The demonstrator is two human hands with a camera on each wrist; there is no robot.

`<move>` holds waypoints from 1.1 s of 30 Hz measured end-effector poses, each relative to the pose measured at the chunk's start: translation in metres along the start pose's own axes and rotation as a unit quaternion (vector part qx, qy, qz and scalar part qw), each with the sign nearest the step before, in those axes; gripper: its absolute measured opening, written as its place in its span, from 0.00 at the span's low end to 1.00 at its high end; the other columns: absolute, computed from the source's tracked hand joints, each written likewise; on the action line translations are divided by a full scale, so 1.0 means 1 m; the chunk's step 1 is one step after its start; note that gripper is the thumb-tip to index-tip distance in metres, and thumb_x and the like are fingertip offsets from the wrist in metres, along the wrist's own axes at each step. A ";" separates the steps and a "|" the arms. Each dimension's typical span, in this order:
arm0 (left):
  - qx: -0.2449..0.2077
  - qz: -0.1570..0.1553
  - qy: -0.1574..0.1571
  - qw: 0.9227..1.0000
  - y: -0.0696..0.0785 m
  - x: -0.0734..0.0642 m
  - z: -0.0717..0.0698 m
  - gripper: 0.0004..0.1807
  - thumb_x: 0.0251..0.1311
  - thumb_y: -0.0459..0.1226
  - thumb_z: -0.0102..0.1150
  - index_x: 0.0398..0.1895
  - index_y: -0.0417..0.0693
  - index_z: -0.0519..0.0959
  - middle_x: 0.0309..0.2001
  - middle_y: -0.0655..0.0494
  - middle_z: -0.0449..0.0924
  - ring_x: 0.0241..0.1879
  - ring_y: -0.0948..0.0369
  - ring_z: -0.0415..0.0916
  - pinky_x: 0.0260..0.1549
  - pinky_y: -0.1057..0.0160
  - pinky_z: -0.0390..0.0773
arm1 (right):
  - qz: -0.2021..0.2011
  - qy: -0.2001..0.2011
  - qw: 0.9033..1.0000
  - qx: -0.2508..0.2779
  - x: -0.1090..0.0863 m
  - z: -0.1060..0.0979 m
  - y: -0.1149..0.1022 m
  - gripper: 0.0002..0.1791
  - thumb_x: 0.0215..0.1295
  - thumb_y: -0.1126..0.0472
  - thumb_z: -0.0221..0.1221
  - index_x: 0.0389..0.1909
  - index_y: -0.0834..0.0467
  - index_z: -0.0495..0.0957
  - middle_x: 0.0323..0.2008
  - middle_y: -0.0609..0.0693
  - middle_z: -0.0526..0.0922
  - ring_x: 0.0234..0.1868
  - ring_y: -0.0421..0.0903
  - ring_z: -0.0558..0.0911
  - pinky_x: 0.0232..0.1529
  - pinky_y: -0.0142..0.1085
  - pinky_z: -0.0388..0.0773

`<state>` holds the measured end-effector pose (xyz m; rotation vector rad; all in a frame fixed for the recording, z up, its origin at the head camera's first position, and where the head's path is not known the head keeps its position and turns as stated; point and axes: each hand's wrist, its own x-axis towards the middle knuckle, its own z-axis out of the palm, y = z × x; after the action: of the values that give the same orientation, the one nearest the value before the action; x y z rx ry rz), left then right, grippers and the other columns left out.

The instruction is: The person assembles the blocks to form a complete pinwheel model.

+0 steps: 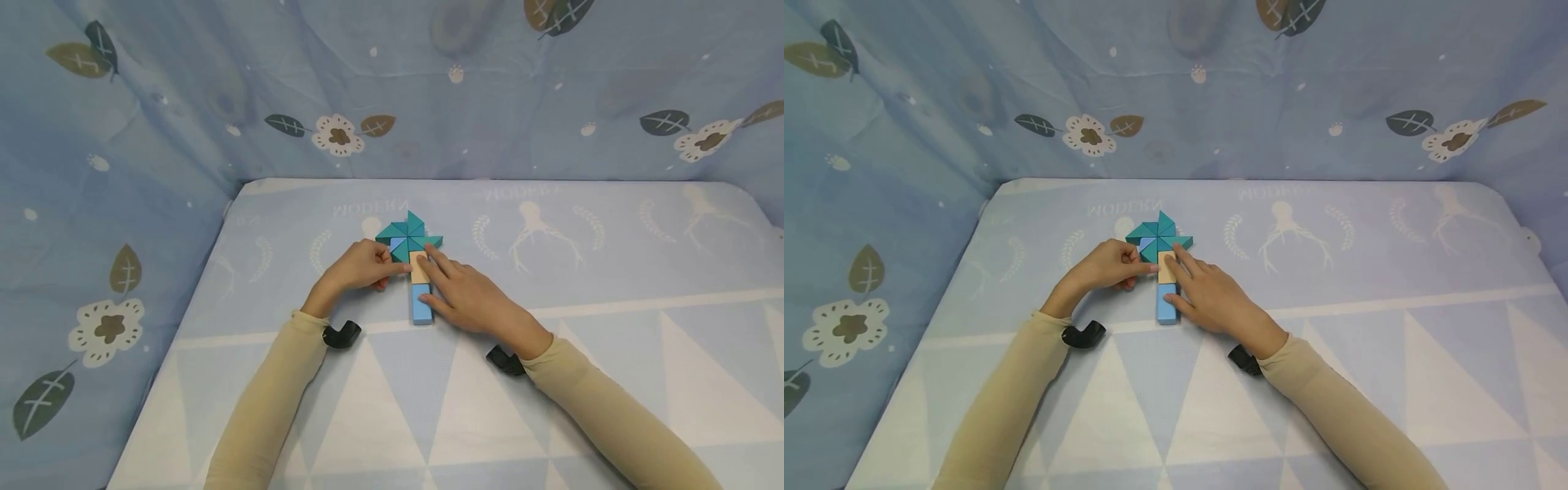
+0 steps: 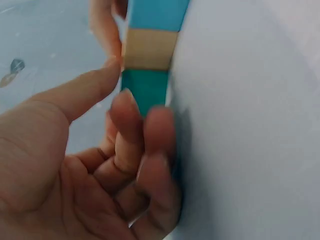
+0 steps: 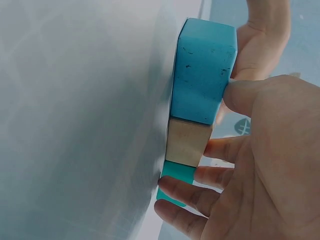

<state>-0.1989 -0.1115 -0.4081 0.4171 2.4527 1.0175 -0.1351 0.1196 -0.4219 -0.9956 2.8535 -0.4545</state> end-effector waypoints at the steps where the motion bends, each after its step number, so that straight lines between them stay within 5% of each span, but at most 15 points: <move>1: 0.003 -0.002 0.004 1.000 -0.001 0.000 0.002 0.23 0.60 0.54 0.64 0.20 0.45 0.76 0.17 0.53 0.80 0.18 0.58 0.78 0.19 0.63 0.74 | 0.000 -0.001 1.000 0.000 0.000 0.000 0.000 0.38 0.74 0.44 0.49 0.76 0.60 0.52 0.77 0.60 0.48 0.69 0.60 0.69 0.63 0.53 0.70; 33: -0.008 -0.015 0.031 0.999 -0.004 0.000 0.010 0.24 0.64 0.56 0.58 0.25 0.43 0.77 0.20 0.53 0.81 0.17 0.60 0.75 0.17 0.65 0.72 | -0.007 0.001 1.000 -0.003 0.002 0.003 0.000 0.37 0.75 0.44 0.48 0.76 0.61 0.53 0.77 0.60 0.49 0.69 0.59 0.69 0.64 0.52 0.70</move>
<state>-0.1944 -0.1086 -0.4171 0.3472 2.4965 1.0518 -0.1363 0.1178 -0.4251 -1.0169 2.8542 -0.4483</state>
